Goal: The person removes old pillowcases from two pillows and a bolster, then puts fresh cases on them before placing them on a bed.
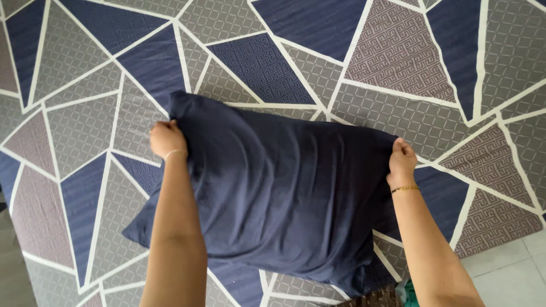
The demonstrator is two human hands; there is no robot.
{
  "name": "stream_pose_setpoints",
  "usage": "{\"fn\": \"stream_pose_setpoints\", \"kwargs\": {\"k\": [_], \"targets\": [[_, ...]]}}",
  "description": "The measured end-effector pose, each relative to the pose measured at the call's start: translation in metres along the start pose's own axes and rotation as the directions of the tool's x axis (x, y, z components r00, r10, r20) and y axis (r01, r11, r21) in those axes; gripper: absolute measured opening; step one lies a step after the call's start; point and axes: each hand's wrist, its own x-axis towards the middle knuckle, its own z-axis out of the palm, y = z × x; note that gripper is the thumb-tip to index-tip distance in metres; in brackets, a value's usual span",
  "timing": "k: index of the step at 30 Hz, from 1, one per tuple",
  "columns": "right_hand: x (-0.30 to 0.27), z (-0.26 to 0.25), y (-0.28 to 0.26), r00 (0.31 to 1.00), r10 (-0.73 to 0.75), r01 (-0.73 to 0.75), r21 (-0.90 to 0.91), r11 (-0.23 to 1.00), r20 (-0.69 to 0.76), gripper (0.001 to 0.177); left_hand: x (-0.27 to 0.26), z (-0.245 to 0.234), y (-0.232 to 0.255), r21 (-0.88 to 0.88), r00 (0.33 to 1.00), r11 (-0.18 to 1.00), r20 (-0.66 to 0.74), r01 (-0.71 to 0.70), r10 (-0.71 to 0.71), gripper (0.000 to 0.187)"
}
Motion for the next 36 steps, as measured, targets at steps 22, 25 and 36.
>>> {"fn": "stream_pose_setpoints", "kwargs": {"k": [22, 25, 36], "targets": [[-0.296, -0.081, 0.012, 0.977, -0.05, 0.165, -0.587, 0.792, 0.208, 0.067, -0.213, -0.064, -0.146, 0.007, 0.978, 1.0, -0.207, 0.007, -0.005, 0.026], [-0.31, -0.102, 0.021, 0.901, -0.247, 0.41, -0.512, 0.755, 0.357, 0.055, -0.184, -0.07, -0.212, 0.229, 0.95, 0.963, -0.241, -0.142, 0.197, 0.009], [-0.302, -0.17, 0.071, 0.67, 0.006, 0.419, -0.384, 0.823, 0.743, 0.043, -0.23, -0.013, -0.255, -0.218, 0.883, 0.921, -0.28, 0.324, -0.377, 0.054]]}}
